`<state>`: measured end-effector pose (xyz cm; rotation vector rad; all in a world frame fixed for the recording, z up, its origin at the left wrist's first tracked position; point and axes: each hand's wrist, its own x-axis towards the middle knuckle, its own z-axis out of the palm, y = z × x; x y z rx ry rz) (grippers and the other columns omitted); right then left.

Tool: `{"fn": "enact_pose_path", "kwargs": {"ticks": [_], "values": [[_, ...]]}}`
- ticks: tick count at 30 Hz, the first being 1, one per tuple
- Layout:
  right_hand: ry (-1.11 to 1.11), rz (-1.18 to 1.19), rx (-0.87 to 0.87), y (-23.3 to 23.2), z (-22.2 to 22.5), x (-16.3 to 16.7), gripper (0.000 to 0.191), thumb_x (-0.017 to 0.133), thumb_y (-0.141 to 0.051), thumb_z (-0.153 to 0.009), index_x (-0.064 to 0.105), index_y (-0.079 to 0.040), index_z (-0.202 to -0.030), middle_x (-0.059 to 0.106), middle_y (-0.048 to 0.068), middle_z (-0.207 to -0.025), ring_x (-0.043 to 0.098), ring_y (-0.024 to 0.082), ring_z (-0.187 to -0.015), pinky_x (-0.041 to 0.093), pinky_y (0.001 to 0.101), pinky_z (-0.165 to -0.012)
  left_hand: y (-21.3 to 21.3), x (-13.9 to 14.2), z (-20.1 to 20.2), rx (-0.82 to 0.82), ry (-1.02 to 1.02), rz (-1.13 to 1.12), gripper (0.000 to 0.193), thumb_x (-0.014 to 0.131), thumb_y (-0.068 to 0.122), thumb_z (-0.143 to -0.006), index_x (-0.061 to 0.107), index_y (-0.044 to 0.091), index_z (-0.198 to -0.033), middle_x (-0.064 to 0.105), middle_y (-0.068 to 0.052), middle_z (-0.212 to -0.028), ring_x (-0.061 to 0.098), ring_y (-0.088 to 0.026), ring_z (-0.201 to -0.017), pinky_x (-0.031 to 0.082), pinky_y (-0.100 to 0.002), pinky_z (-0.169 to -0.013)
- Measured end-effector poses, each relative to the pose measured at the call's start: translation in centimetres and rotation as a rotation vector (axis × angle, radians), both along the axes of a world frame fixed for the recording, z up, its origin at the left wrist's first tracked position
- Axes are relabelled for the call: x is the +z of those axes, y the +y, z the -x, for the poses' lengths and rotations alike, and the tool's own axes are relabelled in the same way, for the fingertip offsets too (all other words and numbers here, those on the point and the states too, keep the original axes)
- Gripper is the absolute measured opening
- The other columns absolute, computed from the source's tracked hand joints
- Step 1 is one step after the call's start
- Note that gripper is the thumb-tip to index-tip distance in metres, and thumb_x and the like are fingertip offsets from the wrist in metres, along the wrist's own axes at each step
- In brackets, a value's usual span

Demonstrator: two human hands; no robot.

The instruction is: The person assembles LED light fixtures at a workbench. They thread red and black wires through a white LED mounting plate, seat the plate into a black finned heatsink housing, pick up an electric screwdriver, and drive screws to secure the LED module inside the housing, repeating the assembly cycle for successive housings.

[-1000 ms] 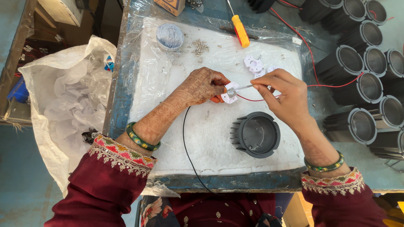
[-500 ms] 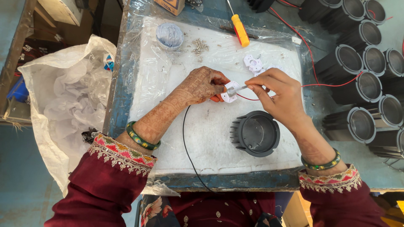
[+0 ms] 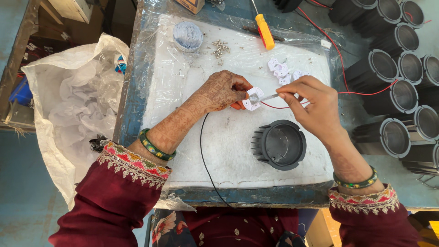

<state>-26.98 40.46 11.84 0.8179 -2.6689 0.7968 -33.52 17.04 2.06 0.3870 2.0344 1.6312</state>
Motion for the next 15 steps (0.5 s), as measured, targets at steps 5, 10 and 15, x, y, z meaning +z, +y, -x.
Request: {"fn": "enact_pose_path", "kwargs": {"ticks": [5,10,15], "values": [[-0.045,0.07,0.002,-0.2,0.3,-0.3,0.015,0.078,-0.002,-0.095,0.078,-0.005,-0.109,0.074,0.009,-0.096,0.068,0.014,-0.08,0.052,0.0261,-0.07,0.1,-0.4,0.2,0.014,0.011,0.015,0.029,0.075,0.011,-0.086,0.076,0.007,-0.114,0.08,-0.008,-0.098,0.077,-0.012,-0.08,0.066,-0.026,-0.073],[-0.137,0.252,-0.112,-1.1,2.5,-0.4,0.013,0.075,-0.002,-0.1,0.077,-0.001,-0.113,0.076,0.008,-0.098,0.07,0.011,-0.082,0.055,0.0236,-0.072,0.1,-0.4,0.2,0.013,0.062,0.029,0.03,0.076,0.012,-0.085,0.077,0.007,-0.114,0.08,-0.009,-0.098,0.077,-0.012,-0.081,0.065,-0.026,-0.073],[-0.125,0.313,0.042,-3.1,6.0,1.2,0.014,0.072,-0.003,-0.106,0.075,0.0,-0.119,0.074,0.008,-0.104,0.073,0.011,-0.093,0.06,0.0245,-0.075,0.2,-0.4,0.0,0.012,-0.005,-0.064,0.028,0.076,0.012,-0.085,0.076,0.004,-0.112,0.079,-0.01,-0.096,0.076,-0.014,-0.078,0.067,-0.028,-0.07]]}}
